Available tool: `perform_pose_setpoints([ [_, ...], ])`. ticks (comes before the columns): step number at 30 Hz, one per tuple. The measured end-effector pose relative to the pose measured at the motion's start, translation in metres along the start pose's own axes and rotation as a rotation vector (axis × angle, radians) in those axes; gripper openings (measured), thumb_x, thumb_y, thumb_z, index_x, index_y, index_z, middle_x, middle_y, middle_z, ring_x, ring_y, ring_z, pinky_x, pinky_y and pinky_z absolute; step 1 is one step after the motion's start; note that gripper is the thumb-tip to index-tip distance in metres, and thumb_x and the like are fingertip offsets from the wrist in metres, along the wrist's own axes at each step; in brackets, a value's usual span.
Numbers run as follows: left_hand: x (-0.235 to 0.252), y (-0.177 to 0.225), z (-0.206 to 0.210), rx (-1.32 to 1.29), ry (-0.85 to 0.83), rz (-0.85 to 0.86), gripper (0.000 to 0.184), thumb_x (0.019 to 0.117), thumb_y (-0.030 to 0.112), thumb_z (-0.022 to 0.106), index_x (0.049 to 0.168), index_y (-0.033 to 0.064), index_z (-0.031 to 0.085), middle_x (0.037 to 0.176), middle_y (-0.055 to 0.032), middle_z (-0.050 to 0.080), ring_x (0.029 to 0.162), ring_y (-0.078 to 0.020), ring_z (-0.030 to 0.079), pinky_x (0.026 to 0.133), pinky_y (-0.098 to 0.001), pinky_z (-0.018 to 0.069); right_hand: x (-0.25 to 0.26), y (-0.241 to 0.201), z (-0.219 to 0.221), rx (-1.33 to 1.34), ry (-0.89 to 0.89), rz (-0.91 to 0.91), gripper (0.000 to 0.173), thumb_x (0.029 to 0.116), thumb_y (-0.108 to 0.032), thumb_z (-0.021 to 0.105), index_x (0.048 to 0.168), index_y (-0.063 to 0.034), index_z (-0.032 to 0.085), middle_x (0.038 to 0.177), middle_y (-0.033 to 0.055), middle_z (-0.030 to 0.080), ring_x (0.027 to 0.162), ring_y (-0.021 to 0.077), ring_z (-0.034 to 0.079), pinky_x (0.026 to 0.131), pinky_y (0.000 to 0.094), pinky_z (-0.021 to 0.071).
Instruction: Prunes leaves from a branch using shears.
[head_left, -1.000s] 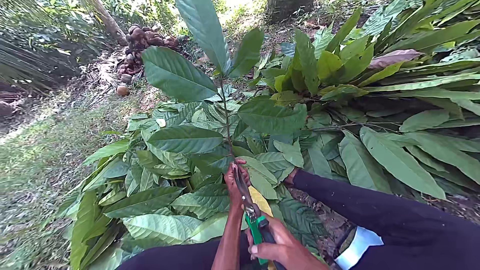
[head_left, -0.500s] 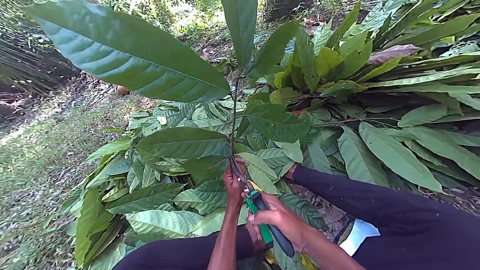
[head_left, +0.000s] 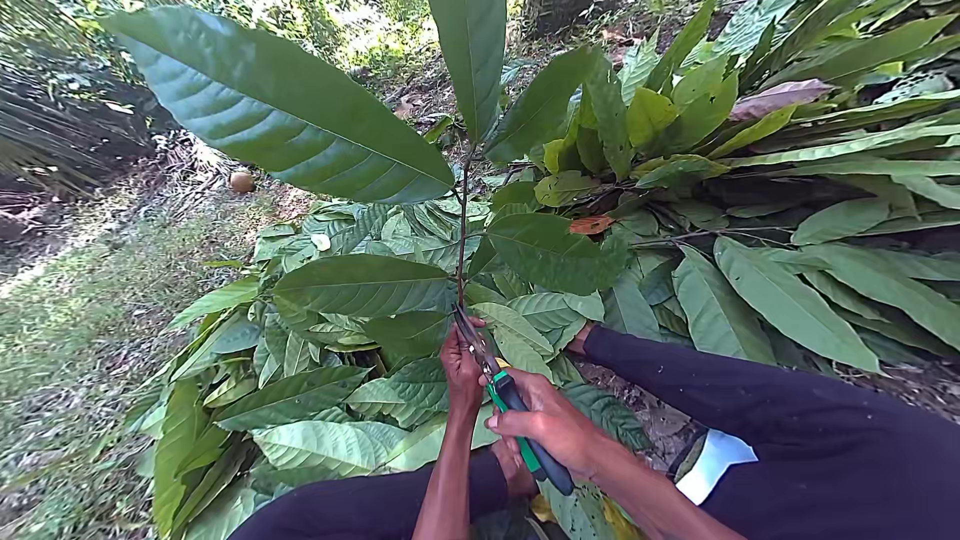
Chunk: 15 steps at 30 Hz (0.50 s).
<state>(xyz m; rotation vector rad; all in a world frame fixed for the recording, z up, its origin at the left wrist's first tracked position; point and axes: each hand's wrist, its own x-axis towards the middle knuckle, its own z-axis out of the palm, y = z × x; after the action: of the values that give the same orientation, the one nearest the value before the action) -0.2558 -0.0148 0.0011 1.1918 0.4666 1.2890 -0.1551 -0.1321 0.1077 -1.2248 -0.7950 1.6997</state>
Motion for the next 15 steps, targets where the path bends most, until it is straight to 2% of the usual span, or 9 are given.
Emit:
perform_pose_setpoints([
  [2,-0.001,0.0,0.001,-0.015,-0.012,-0.008,0.023,0.1062,0.019,0.045,0.111,0.0078,0.065,0.067,0.0144,0.057,0.051,0.0061,0.047,0.047,-0.012,0.0401,0.0,0.004,0.0,-0.048,0.04,-0.038,0.043,0.0854,-0.011,0.068,0.127,-0.0061,0.056,0.071,-0.001,0.06,0.05,0.0084,0.056,0.05,0.0247,0.0518],
  [3,-0.001,0.0,0.001,-0.006,-0.008,-0.015,0.024,0.1062,0.018,0.043,0.111,0.0076,0.064,0.067,0.0141,0.057,0.051,0.0056,0.047,0.047,-0.0125,0.0404,-0.001,0.007,-0.001,-0.09,0.053,-0.071,0.045,0.0844,-0.013,0.068,0.128,-0.0059,0.057,0.073,-0.0013,0.061,0.051,0.0079,0.056,0.051,0.0248,0.0516],
  [7,-0.001,0.009,0.007,0.046,0.064,-0.055,0.033,0.1085,0.015,0.028,0.106,0.0079,0.061,0.06,0.0132,0.051,0.047,0.004,0.046,0.045,-0.0129,0.0398,-0.01,0.013,-0.006,-0.163,0.054,-0.208,0.06,0.0828,-0.018,0.067,0.139,-0.0042,0.051,0.089,-0.0026,0.062,0.069,0.0041,0.059,0.065,0.0225,0.0519],
  [11,-0.005,0.015,0.015,0.01,0.063,-0.065,0.032,0.1098,0.015,0.029,0.101,0.0113,0.06,0.059,0.0152,0.047,0.047,0.0059,0.042,0.045,-0.0114,0.0383,-0.009,0.007,-0.01,-0.056,0.055,-0.121,0.058,0.0815,-0.017,0.066,0.136,-0.0055,0.05,0.084,-0.0028,0.06,0.064,0.0068,0.06,0.061,0.0247,0.0549],
  [15,-0.007,0.013,0.016,0.004,0.05,-0.043,0.032,0.1086,0.013,0.031,0.102,0.009,0.062,0.061,0.0146,0.053,0.05,0.0057,0.048,0.048,-0.0115,0.0411,-0.007,0.001,-0.008,0.02,-0.006,-0.109,0.049,0.0843,-0.015,0.064,0.13,-0.0069,0.051,0.08,-0.003,0.059,0.06,0.0072,0.059,0.059,0.0239,0.0541],
])
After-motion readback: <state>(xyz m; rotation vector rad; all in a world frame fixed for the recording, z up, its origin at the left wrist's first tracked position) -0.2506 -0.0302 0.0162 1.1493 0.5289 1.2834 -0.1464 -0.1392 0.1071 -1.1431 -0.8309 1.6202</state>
